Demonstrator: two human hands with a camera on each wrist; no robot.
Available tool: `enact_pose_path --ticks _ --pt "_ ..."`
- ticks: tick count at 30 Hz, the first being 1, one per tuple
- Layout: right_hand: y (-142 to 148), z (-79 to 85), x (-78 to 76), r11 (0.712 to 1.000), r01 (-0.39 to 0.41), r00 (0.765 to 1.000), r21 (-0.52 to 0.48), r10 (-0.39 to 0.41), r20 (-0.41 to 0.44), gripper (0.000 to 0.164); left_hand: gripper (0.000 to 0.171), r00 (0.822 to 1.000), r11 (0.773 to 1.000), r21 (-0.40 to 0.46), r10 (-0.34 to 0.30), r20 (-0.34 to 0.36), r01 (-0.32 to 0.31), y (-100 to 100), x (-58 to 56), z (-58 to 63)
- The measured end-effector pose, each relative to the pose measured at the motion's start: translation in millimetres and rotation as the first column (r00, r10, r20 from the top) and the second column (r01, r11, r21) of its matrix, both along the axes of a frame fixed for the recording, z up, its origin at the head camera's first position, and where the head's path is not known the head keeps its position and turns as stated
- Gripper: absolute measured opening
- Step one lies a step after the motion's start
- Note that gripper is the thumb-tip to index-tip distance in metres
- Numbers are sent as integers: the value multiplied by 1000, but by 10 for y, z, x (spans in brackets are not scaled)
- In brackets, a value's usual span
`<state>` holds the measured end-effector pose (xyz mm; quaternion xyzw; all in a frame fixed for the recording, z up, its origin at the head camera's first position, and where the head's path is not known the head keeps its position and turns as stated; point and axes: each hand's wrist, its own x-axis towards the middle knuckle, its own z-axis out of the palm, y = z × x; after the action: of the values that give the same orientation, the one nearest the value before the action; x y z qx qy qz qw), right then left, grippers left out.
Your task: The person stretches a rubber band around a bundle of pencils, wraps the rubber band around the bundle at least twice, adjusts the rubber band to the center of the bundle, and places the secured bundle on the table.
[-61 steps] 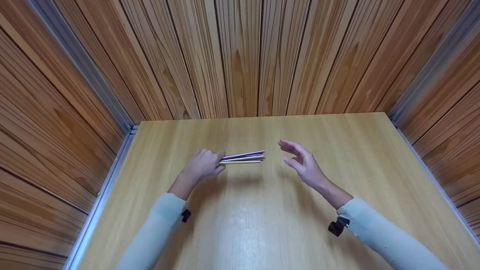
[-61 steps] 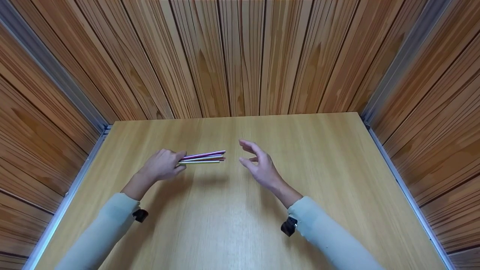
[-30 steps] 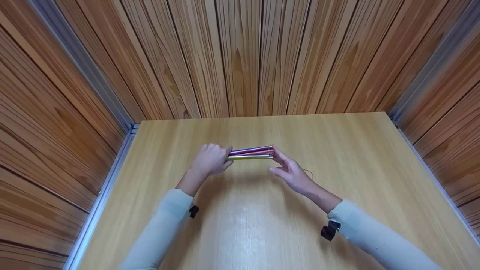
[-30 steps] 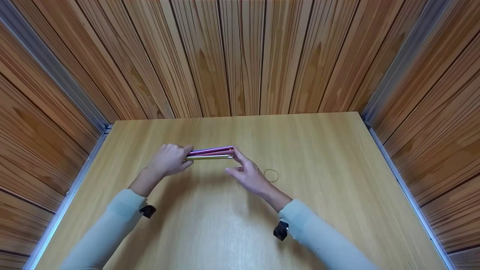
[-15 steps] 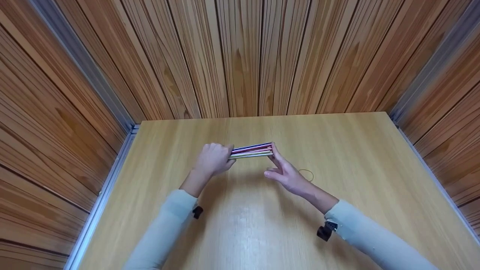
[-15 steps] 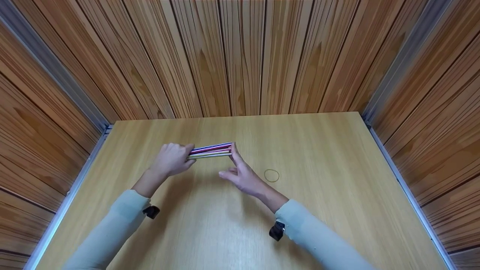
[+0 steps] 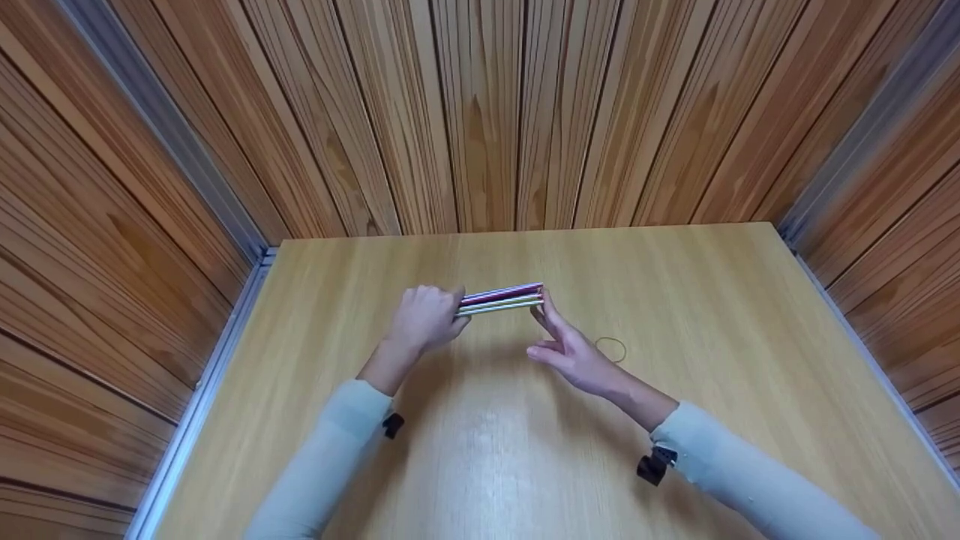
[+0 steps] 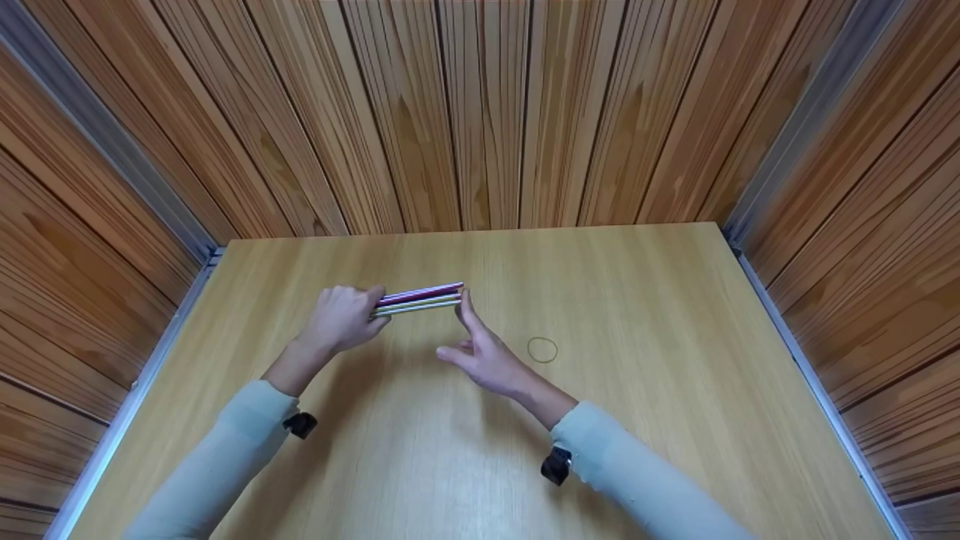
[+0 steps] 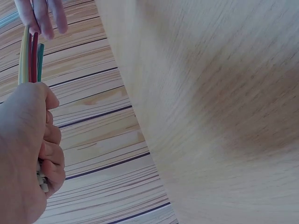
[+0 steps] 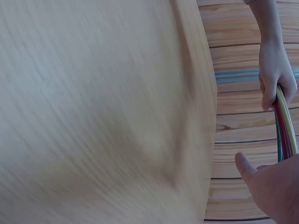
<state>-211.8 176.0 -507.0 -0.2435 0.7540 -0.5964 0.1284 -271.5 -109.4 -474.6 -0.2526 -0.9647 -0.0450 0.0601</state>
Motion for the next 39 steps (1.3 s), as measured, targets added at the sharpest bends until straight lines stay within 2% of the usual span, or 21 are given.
enact_pose_path --ticks 7,12,16,25,29,35,39 --pt "5 -7 -22 1000 -15 1000 15 15 13 105 32 1000 1000 8 -18 -12 18 -12 4 -19" --pt "59 -2 -64 998 19 1000 -64 -18 9 94 32 1000 1000 -5 2 -4 -2 -26 20 -15" --pt "54 -1 -80 994 26 999 -108 -23 27 88 34 1000 1000 -7 -11 4 11 -9 32 -1" --pt "3 -41 -30 989 7 1000 -148 -10 -22 86 33 1000 1000 -28 -8 -22 7 -8 13 -18" --pt "12 -67 -43 984 19 1000 -180 -21 -5 85 33 1000 999 -49 -11 -20 10 -33 15 -48" --pt "16 -78 -29 994 -36 999 -103 38 10 93 33 1000 996 -87 9 4 -9 -39 27 -64" --pt "-28 -63 -21 996 -45 999 -79 46 13 99 34 1000 996 -89 16 7 -16 -18 27 -42"
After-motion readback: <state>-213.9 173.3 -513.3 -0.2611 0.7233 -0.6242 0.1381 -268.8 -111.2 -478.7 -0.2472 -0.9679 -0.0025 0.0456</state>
